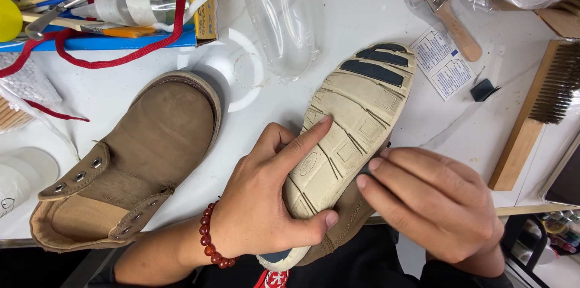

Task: The person uses a small blade to scrape the edges of a shoe sole and the side of the shoe upper. They then turn the shoe over and continue scraping the other side of the sole and upper.

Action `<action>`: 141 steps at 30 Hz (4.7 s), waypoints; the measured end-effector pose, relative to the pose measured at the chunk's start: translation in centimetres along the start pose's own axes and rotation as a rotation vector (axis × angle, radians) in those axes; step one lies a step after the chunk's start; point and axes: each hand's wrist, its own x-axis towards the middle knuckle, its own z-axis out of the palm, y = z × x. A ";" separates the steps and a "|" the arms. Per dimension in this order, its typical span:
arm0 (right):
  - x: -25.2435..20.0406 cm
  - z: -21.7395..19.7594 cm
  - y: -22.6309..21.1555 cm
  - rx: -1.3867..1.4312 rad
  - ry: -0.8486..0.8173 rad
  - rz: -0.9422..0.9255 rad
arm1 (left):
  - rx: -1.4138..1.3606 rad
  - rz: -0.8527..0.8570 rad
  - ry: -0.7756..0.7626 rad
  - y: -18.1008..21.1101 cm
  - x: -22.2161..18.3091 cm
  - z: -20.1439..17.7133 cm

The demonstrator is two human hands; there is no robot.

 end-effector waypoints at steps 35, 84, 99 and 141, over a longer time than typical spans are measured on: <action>-0.2 0.8 -0.4 -0.173 0.075 0.027 | -0.033 -0.083 -0.103 0.2 0.6 -1.5; -1.3 -0.1 -0.7 -0.015 0.062 0.011 | -0.190 -0.087 -0.225 0.0 0.0 -1.2; -1.9 -0.5 -1.1 -0.125 0.042 -0.016 | -0.155 -0.059 -0.217 0.2 -0.2 -1.1; -1.9 0.6 -1.8 -0.077 0.048 -0.171 | -0.144 0.098 -0.238 -1.2 -0.3 -0.7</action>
